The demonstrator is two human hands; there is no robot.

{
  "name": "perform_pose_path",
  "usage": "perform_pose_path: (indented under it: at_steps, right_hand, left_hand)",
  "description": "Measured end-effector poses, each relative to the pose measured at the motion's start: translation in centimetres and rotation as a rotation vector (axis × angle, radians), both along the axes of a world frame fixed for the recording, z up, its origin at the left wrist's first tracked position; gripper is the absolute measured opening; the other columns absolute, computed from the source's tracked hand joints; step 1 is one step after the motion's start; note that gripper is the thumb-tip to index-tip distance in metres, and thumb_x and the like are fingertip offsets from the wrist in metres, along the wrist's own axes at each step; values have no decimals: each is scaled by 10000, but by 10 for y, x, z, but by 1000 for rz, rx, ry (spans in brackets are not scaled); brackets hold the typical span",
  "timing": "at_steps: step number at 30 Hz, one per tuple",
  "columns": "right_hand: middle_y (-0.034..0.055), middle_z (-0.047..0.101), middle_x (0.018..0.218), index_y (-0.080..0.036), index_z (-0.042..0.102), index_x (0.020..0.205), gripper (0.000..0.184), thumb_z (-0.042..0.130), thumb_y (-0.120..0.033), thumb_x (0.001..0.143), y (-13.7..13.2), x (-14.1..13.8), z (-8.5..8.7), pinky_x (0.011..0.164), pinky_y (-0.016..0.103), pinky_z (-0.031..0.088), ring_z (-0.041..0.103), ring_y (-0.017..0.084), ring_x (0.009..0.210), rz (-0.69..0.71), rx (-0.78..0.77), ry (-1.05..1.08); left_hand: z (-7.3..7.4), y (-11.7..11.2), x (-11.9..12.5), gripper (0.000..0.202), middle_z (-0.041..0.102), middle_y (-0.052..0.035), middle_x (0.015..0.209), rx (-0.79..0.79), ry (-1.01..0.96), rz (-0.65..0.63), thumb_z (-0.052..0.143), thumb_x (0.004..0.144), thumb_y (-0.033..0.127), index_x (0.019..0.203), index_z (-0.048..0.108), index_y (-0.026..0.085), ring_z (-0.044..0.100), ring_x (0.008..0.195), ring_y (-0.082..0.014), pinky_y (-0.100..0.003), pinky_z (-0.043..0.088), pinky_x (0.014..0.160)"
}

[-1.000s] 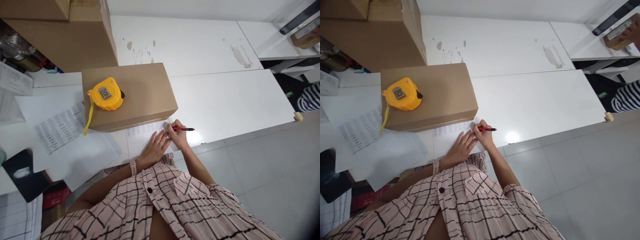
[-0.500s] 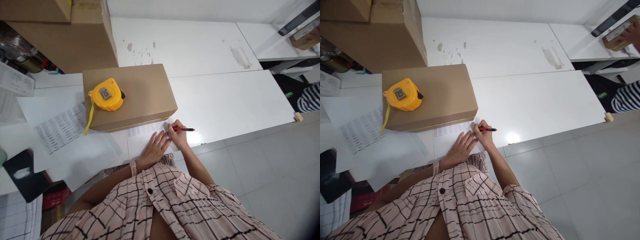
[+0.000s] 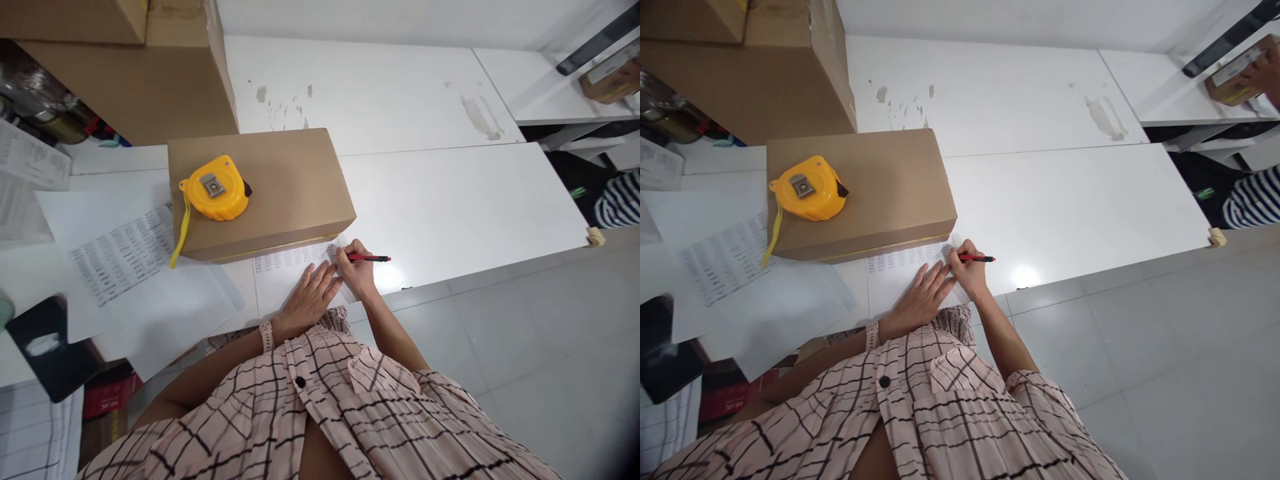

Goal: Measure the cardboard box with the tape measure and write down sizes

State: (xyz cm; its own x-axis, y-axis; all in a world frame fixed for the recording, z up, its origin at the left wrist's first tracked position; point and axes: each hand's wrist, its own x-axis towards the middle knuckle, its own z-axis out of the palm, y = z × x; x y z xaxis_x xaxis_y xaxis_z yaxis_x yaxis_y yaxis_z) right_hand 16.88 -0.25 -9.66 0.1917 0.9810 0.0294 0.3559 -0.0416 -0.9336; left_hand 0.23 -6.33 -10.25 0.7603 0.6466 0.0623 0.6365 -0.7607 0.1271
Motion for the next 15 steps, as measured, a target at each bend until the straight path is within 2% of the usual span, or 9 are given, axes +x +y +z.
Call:
perform_pose_path:
  at_steps: [15]
  right_hand:
    - [-68, 423, 560, -237, 405, 644, 325, 620, -317, 874, -1, 1, -1, 544, 269, 332, 378, 103, 537, -17, -10, -44]
  left_hand:
    - [0, -1, 0, 571, 320, -255, 1623, 12, -10, 9, 469, 1013, 283, 1523, 343, 60, 253, 1530, -398, -611, 229, 1233]
